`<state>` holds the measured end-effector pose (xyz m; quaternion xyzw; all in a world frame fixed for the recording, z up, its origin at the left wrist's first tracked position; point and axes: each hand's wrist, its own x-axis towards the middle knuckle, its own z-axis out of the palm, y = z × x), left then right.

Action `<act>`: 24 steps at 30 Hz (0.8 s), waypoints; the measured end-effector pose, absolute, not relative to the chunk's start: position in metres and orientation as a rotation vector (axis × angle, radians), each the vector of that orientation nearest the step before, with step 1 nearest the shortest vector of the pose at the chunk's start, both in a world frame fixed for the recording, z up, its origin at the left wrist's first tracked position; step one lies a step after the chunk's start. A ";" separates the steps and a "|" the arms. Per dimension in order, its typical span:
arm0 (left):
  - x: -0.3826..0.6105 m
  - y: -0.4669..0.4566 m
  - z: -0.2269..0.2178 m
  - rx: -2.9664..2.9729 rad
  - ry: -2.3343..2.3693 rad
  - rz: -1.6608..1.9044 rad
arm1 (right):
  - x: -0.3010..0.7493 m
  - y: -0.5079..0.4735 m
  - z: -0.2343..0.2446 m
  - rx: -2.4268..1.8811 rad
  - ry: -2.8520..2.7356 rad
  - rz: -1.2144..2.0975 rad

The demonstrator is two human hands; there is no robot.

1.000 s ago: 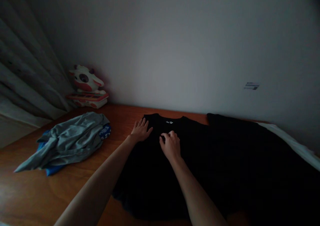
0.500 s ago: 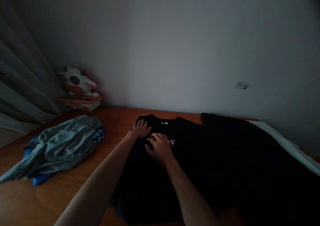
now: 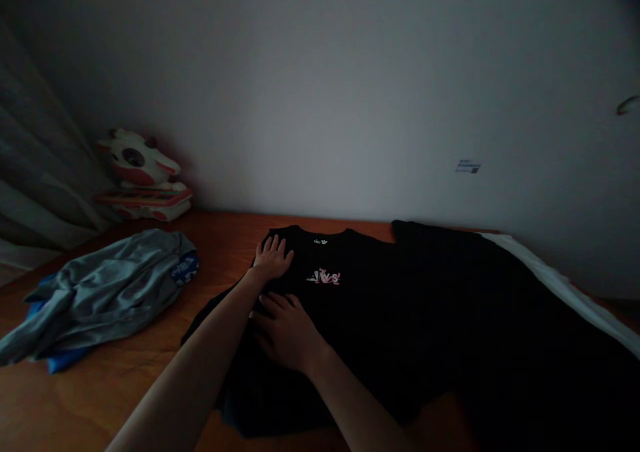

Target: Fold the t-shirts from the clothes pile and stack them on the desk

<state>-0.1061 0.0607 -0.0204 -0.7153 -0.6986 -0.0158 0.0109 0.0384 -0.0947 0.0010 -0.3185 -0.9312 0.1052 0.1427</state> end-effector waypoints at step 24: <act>-0.070 0.110 -0.013 -2.375 -2.093 -0.095 | 0.039 -0.097 0.001 -0.898 -2.689 0.390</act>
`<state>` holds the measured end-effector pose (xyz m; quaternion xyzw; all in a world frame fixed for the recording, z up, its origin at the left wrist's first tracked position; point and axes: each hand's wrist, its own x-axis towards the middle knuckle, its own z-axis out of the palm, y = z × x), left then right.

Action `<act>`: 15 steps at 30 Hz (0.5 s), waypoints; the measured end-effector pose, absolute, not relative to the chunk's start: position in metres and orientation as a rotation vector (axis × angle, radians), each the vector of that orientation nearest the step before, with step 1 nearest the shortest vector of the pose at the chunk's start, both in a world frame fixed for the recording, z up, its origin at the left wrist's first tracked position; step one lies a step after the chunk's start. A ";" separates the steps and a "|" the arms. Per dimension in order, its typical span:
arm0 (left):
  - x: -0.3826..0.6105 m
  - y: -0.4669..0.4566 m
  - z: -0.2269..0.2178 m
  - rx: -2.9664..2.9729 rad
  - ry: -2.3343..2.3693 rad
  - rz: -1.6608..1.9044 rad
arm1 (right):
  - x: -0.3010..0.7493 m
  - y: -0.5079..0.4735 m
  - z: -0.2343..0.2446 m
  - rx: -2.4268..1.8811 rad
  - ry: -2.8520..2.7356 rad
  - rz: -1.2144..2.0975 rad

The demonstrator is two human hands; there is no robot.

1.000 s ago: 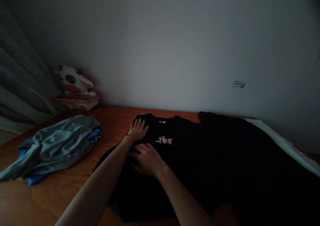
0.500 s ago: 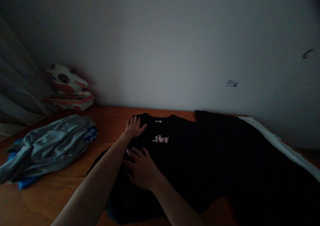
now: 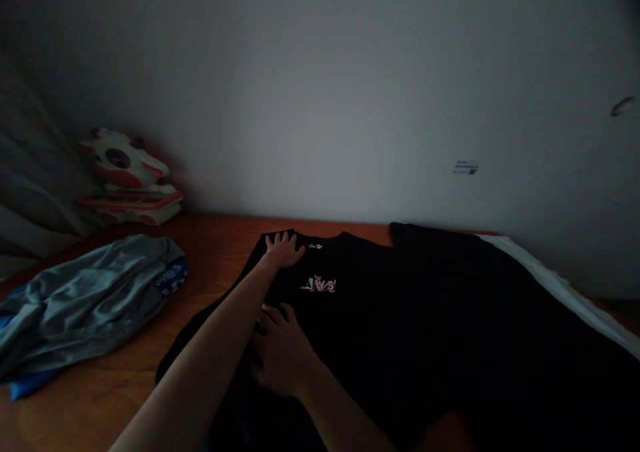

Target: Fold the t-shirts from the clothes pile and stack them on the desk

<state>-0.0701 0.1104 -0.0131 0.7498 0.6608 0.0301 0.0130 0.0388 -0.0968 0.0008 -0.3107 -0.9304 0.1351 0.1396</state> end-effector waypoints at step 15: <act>-0.073 0.099 0.002 2.478 1.746 0.176 | 0.041 -0.094 -0.002 -0.920 -2.524 0.498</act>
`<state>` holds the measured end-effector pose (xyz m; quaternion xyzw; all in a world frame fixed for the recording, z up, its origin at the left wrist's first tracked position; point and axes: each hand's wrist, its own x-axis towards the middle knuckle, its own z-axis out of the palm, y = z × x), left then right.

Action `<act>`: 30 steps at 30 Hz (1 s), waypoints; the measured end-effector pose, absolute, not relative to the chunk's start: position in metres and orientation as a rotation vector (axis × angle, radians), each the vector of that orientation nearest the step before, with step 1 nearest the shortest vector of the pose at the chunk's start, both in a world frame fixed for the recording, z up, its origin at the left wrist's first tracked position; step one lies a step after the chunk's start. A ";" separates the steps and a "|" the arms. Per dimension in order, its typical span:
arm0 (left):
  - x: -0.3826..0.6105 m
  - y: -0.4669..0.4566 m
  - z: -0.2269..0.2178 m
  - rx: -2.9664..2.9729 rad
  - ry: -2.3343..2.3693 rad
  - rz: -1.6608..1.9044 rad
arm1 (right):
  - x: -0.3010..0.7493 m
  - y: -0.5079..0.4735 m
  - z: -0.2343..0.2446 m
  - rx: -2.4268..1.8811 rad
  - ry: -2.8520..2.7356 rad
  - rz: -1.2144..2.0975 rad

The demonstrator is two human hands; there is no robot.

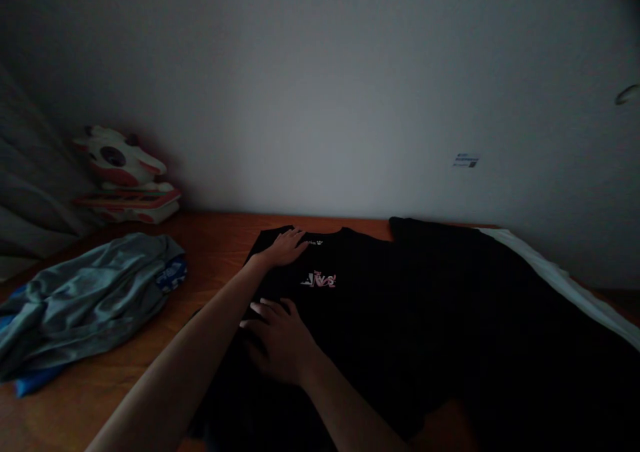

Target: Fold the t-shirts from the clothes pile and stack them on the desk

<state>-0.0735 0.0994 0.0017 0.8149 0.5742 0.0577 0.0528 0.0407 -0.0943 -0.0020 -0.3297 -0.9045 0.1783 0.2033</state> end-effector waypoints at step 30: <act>-0.184 -0.080 -0.005 2.678 1.482 0.497 | 0.052 -0.078 -0.023 -1.730 -2.237 0.145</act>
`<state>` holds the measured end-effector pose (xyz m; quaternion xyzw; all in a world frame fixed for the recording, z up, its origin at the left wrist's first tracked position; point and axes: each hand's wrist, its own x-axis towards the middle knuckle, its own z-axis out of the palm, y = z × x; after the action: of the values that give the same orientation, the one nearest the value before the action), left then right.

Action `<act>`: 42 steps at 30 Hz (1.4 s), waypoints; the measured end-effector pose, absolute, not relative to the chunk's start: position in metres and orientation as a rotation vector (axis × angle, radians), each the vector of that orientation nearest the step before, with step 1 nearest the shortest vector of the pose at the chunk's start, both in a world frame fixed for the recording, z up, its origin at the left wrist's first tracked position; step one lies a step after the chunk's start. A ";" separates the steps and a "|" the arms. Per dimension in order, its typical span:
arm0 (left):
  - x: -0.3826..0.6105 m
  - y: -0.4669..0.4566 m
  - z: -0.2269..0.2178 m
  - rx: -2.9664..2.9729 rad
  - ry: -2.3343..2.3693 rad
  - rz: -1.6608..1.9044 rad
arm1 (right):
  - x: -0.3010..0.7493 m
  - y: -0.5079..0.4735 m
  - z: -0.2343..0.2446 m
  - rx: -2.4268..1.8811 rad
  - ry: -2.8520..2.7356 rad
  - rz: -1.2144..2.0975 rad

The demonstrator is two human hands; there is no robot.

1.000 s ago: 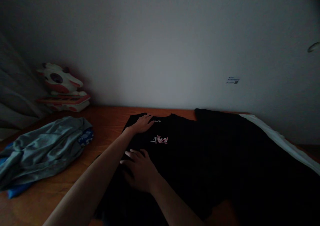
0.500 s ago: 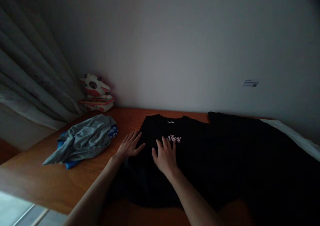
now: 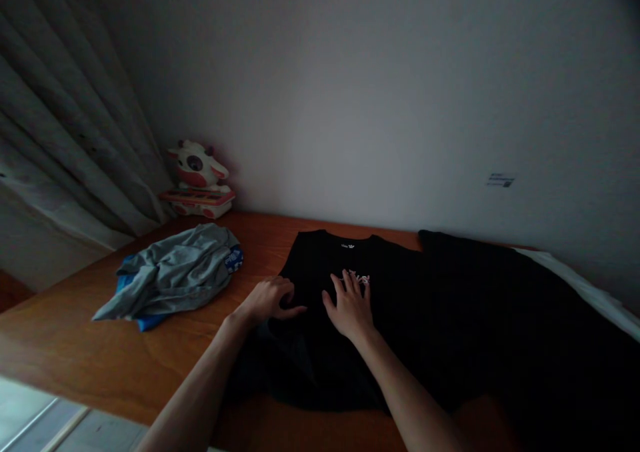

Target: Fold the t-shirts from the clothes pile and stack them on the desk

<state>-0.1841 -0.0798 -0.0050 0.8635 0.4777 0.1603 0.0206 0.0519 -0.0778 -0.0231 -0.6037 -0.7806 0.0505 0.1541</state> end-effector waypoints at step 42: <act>-0.239 -0.156 -0.015 2.524 1.753 0.239 | 0.214 -0.156 -0.011 -1.616 -2.423 0.265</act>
<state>-0.2395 -0.1562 -0.0147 0.8185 0.5685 0.0775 0.0296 0.2139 -0.1562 -0.0111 -0.5494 -0.8236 0.0901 0.1083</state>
